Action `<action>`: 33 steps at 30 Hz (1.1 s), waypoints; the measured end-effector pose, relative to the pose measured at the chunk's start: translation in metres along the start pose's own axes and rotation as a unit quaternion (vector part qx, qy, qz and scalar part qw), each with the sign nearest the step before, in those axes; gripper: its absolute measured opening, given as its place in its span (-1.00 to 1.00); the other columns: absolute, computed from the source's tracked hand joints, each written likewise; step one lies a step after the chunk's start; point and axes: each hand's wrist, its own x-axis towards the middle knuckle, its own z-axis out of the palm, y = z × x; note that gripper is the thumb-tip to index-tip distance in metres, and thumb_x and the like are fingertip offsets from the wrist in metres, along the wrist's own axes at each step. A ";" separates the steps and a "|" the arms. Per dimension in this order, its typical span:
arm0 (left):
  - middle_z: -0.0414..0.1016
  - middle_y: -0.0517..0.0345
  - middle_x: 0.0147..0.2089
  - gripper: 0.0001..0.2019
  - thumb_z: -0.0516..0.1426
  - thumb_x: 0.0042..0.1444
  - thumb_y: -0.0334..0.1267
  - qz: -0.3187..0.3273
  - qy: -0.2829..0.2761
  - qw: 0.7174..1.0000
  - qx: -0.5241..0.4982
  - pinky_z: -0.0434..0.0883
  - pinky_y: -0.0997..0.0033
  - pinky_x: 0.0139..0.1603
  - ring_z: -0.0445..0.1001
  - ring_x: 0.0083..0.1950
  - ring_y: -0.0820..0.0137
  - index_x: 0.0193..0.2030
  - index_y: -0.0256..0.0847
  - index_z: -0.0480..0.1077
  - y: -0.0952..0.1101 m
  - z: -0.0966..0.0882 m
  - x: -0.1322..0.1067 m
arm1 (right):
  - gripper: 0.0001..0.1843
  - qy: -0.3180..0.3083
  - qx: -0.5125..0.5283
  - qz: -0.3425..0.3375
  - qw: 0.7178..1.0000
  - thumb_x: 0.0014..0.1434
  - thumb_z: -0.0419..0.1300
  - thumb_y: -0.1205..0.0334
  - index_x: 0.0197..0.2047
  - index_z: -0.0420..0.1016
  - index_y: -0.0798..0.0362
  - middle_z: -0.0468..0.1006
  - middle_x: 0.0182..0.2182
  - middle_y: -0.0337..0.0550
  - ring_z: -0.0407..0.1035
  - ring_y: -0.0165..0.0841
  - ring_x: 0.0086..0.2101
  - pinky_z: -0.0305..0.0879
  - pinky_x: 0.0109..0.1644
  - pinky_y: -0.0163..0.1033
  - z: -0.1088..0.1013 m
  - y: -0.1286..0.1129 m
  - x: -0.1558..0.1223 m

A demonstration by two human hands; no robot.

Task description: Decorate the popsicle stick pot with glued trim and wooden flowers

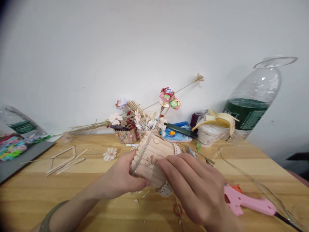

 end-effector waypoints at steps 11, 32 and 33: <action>0.27 0.36 -0.50 -0.71 0.10 -0.24 -0.54 0.012 0.002 0.999 0.036 0.21 0.61 -0.48 0.16 -0.52 0.62 -0.30 -0.25 0.35 0.002 -0.001 0.001 | -0.79 0.018 0.003 0.024 1.000 0.07 0.18 0.50 -0.17 0.44 0.17 0.52 -0.37 -0.10 0.36 -0.34 -0.27 0.29 -0.22 -0.25 0.001 -0.001 0.002; 0.54 0.07 -0.15 -0.57 0.22 -0.23 -0.45 0.038 0.042 0.998 -0.010 0.41 0.37 -0.13 0.49 -0.14 0.29 -0.11 -0.29 0.38 0.001 -0.011 0.002 | -0.74 0.045 0.088 0.195 0.976 0.16 0.10 0.28 -0.06 0.39 -0.03 0.49 -0.28 -0.14 0.40 -0.30 -0.27 0.33 -0.19 -0.21 0.005 -0.005 0.003; 0.53 0.08 -0.15 -0.58 0.23 -0.23 -0.44 0.050 0.068 0.996 -0.008 0.41 0.38 -0.13 0.49 -0.14 0.29 -0.12 -0.29 0.38 0.001 -0.014 0.004 | -0.69 0.059 0.083 0.236 0.967 0.14 0.14 0.29 -0.01 0.36 -0.06 0.47 -0.27 -0.15 0.39 -0.28 -0.26 0.30 -0.15 -0.17 0.008 0.001 -0.006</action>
